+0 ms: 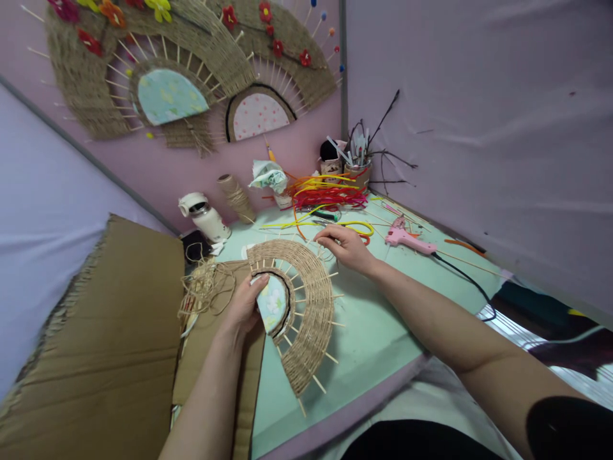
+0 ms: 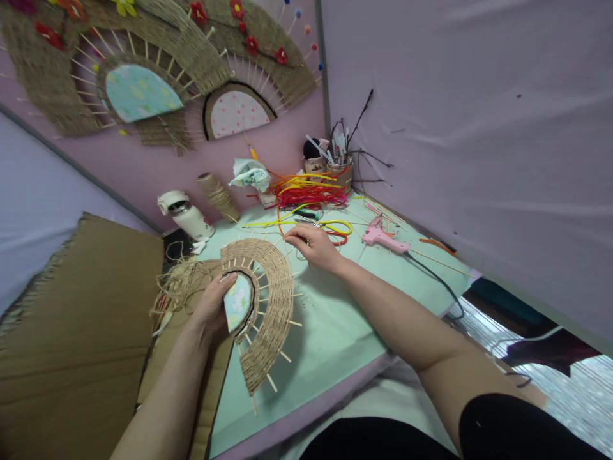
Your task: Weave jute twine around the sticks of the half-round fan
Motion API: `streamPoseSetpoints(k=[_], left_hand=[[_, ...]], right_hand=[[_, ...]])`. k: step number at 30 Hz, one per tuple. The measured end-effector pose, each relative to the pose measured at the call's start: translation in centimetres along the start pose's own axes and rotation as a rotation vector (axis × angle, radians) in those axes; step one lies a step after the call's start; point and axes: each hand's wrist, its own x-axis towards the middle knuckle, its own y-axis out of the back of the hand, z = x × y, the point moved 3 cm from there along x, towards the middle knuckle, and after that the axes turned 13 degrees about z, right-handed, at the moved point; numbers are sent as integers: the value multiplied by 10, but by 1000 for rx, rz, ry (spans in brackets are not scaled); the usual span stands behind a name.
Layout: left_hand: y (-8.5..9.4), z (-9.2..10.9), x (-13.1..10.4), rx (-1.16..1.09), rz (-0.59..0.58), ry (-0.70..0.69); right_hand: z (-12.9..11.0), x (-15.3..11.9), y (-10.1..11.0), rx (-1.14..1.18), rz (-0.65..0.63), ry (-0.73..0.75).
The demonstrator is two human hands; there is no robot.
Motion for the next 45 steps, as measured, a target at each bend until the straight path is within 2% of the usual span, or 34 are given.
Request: streamPoseSetpoints(k=[14,16,21,24,28,31,38,45], left_hand=[[-1,1,-1,-52,27,-75],[-1,1,-1,-45,27,-79],[-2,3,-2,-24,39,-99],[-2,3,-3,-25,41,-94],[-2,0,-4,-17,-3,-48],[-2,-2,-5,18,-63,-13],[-2,-2,-7,41,-93,30],[-4,-2,-9,121,-151,55]], right_hand=[[7,-2,-4,7,-43,-88],[9,-2,-6,19,-90,-128],[14,-7,-15,118,-312,-249],[17,-8,-16,150,-352,-297],[19,-7,-16,162,-348,-337],[18,-7,-16,156,-320,-314],[9,-4,-9,29,-69,-58],[6,-3,-6,21,14,103]])
